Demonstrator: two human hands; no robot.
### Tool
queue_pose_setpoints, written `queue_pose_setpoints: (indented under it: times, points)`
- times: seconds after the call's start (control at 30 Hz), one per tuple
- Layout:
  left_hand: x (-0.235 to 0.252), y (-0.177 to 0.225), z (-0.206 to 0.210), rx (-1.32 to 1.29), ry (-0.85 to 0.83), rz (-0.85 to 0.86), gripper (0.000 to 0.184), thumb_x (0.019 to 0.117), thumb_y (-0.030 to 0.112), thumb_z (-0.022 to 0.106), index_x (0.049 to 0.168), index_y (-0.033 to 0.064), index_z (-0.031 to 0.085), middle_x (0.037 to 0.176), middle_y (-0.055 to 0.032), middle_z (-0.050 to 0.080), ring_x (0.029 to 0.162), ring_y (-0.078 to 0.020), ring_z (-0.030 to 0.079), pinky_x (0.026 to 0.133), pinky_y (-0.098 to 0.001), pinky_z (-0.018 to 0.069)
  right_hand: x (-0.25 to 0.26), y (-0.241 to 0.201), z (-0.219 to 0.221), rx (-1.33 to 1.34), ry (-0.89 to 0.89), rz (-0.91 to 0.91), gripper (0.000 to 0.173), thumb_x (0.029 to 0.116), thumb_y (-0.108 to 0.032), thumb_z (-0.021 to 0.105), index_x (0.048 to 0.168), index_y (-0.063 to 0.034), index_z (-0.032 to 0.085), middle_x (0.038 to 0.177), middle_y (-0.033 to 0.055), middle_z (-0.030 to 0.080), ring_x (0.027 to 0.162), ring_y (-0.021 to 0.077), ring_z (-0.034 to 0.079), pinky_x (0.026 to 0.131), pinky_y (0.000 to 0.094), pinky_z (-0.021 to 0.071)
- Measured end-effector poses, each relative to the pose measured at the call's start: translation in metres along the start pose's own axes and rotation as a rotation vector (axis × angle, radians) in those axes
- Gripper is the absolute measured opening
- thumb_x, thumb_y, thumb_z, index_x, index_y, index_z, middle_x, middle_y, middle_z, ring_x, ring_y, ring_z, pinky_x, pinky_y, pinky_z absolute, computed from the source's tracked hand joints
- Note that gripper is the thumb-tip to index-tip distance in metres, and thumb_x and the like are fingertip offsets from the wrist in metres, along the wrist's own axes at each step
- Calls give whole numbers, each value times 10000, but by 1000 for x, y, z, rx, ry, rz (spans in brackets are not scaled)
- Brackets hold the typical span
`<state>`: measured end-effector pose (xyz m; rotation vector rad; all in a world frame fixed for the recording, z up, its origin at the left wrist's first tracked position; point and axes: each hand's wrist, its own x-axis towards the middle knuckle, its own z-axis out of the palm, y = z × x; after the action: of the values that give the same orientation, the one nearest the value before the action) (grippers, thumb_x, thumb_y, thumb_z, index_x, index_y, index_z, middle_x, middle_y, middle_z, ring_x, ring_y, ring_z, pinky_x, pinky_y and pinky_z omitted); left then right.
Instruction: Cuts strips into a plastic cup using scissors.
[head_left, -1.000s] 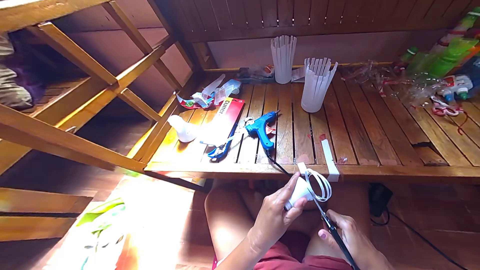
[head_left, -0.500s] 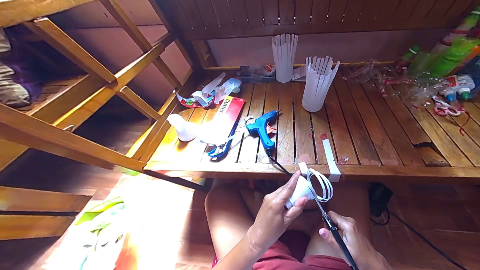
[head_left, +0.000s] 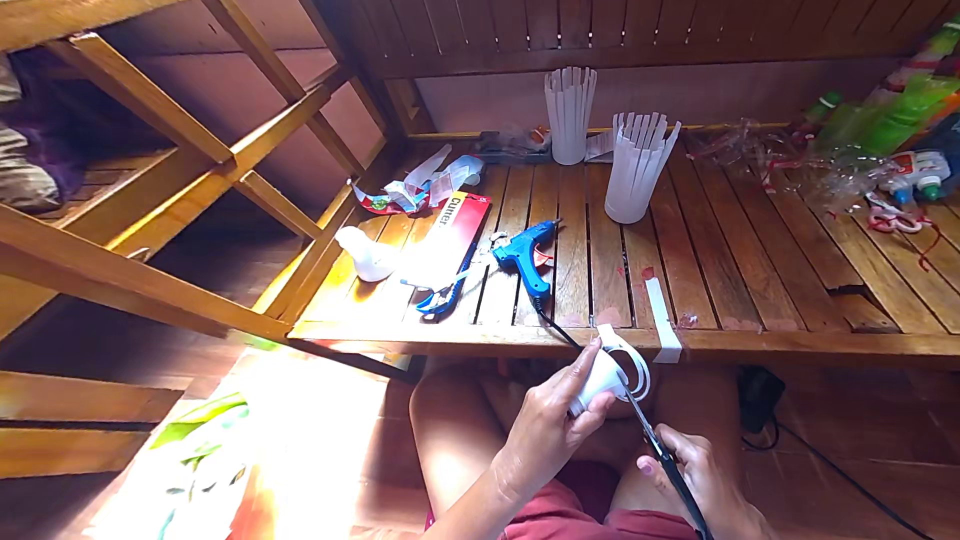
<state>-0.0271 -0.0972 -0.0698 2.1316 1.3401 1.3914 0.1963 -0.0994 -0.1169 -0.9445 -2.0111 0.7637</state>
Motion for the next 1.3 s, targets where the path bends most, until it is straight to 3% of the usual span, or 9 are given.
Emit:
queue_pose_setpoints:
  times: [0.07,0.1,0.17,0.2,0.23,0.3,0.4,0.73,1.3]
  points:
    - [0,3,0,-93,-3,-53,533,1011,249,591,1383,-129,543,1217,-206,703,1038,-94,706,942,-192,523,0,0,1,15,7,-6,582,965,-541,555,706,-20,565,525,-3,423,475,-36,380,465,105,303]
    - [0,5,1,-181,1,-121,557,1019,275,584,1399,-129,522,1192,-176,711,954,-39,698,861,-164,541,1,1,1,23,7,-7,581,968,-541,554,709,-21,564,526,-5,423,476,-40,378,466,102,303]
    - [-1,10,4,-365,20,-276,551,1037,288,559,1413,-110,494,1023,-83,702,654,34,582,573,-141,511,0,1,2,36,5,-9,577,969,-535,558,714,-18,567,530,-4,426,478,-40,378,467,102,304]
    - [-1,13,6,-401,38,-322,500,1036,246,552,1393,-102,512,995,-59,691,625,48,556,543,-134,492,0,1,3,40,4,-9,574,965,-532,562,713,-16,567,528,-4,425,476,-40,375,465,104,301]
    - [-1,14,7,-391,57,-334,462,1023,206,562,1374,-94,542,1051,-68,706,693,59,586,606,-123,506,0,2,3,42,2,-8,574,960,-533,566,714,-15,568,529,-4,426,476,-40,375,465,104,301]
    - [-1,12,6,-303,60,-256,466,1008,193,581,1366,-106,564,1191,-137,715,987,9,681,877,-150,536,-1,3,2,52,-18,-1,570,954,-534,578,735,-8,581,542,5,448,488,-34,390,476,103,313]
    - [-1,7,6,-181,41,-147,507,1015,246,582,1366,-119,566,1206,-181,710,1050,-53,693,944,-185,524,-1,1,-4,62,-79,52,633,930,-604,572,767,7,604,575,19,485,513,-21,418,491,118,335]
    - [-9,-7,10,114,-22,53,503,1011,280,588,1354,-88,596,1010,-170,740,818,-164,722,752,-257,584,4,-12,-17,14,-287,262,696,912,-679,512,827,2,625,610,9,493,527,32,440,498,199,361]
    - [-4,-3,4,143,-21,55,505,1008,283,589,1351,-88,599,986,-167,735,807,-163,712,753,-243,574,3,-9,-7,62,-173,214,653,930,-643,519,776,-16,614,558,-5,483,478,-3,470,467,159,383]
